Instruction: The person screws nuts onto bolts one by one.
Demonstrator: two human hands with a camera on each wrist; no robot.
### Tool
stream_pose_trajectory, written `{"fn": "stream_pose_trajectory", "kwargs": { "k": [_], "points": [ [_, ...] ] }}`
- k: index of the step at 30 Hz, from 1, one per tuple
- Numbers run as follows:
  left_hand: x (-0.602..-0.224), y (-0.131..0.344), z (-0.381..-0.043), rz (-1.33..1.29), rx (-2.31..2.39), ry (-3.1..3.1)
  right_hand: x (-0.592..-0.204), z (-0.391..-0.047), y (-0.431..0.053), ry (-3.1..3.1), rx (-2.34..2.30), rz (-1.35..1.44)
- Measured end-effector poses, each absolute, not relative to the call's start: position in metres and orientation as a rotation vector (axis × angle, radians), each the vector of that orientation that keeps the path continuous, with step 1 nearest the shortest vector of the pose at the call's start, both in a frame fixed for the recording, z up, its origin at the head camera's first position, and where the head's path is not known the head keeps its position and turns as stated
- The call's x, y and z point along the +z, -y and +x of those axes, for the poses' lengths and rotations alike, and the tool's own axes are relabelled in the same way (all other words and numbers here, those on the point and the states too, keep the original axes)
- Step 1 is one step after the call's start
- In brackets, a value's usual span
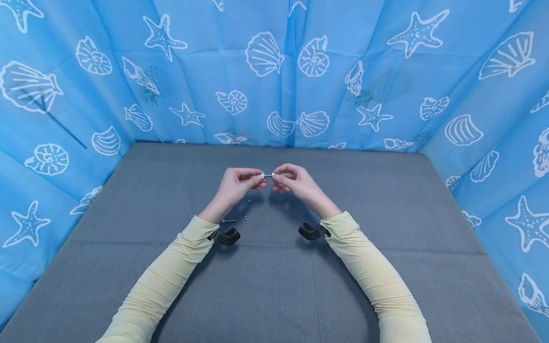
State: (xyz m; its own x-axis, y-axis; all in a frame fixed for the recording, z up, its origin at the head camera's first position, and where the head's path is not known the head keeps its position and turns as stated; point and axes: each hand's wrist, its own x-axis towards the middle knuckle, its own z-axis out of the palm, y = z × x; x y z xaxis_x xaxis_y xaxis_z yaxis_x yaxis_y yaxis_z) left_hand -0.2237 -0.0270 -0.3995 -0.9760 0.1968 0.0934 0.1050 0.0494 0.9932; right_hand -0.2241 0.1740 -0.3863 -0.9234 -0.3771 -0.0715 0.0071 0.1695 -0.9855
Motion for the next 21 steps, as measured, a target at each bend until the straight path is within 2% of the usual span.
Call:
{"fn": "stream_pose_trajectory", "kwargs": {
  "k": [21],
  "points": [
    [-0.3965, 0.0255, -0.2229, 0.305, 2.096, -2.198, -0.3870, -0.2238, -0.1748, -2.145, -1.810, -0.323]
  ]
}}
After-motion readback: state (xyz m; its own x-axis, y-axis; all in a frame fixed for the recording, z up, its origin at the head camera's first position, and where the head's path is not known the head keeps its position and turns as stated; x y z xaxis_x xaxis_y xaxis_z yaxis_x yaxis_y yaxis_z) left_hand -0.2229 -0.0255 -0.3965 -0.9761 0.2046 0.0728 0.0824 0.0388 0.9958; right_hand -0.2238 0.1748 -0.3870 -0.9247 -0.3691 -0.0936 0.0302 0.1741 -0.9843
